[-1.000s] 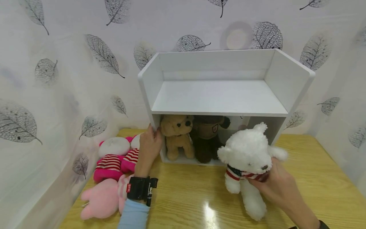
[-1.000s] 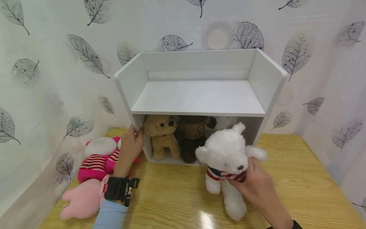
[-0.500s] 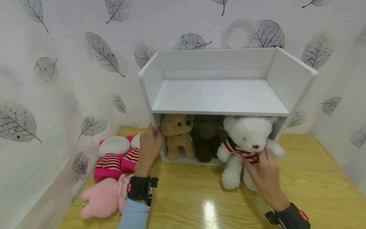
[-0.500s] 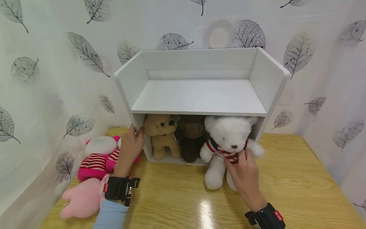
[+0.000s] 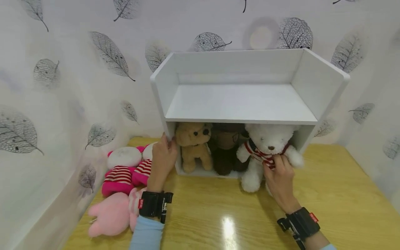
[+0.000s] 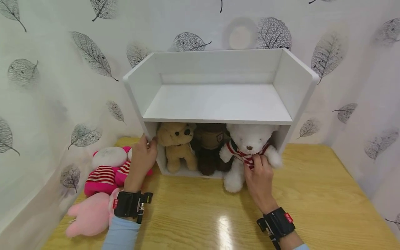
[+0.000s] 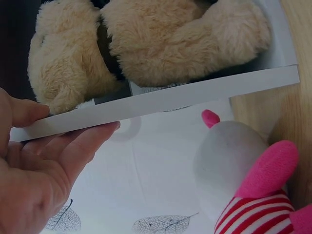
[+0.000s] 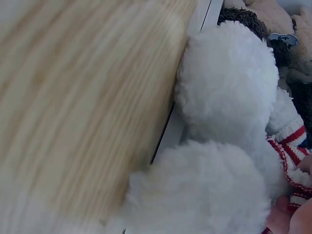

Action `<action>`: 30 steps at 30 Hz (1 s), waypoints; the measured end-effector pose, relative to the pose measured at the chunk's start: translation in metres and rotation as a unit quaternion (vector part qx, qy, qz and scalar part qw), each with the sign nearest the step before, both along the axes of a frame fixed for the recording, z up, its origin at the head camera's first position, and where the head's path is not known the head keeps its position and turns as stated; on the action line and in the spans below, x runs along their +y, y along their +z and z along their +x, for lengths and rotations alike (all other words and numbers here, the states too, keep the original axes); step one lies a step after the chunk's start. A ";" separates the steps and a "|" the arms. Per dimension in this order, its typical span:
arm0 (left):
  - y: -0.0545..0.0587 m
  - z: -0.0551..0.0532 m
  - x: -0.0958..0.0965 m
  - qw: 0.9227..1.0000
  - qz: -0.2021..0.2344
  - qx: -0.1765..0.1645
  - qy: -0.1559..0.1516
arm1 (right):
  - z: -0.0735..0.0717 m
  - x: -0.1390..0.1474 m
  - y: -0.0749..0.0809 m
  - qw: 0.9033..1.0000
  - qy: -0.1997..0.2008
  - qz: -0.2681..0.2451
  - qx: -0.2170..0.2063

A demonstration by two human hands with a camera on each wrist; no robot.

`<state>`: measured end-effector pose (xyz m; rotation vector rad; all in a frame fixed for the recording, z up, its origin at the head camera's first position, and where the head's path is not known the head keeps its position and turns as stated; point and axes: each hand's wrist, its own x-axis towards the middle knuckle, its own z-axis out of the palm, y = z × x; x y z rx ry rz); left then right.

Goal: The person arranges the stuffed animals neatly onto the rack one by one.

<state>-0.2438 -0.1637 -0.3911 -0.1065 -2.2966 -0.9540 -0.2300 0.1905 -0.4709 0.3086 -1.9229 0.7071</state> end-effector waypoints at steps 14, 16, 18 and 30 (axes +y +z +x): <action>0.002 0.001 0.000 0.999 0.007 -0.041 0.002 | -0.039 -0.003 -0.005 0.998 -0.003 -0.032 -0.060; 0.003 0.001 0.000 0.999 0.010 -0.041 0.003 | -0.044 -0.003 -0.005 0.997 -0.001 -0.038 -0.074; 0.003 0.001 0.000 0.999 0.011 -0.042 0.004 | -0.048 -0.002 -0.005 0.995 0.000 -0.042 -0.085; 0.002 0.002 0.001 0.999 0.007 -0.033 0.010 | -0.043 -0.002 0.002 0.985 -0.036 -0.014 -0.170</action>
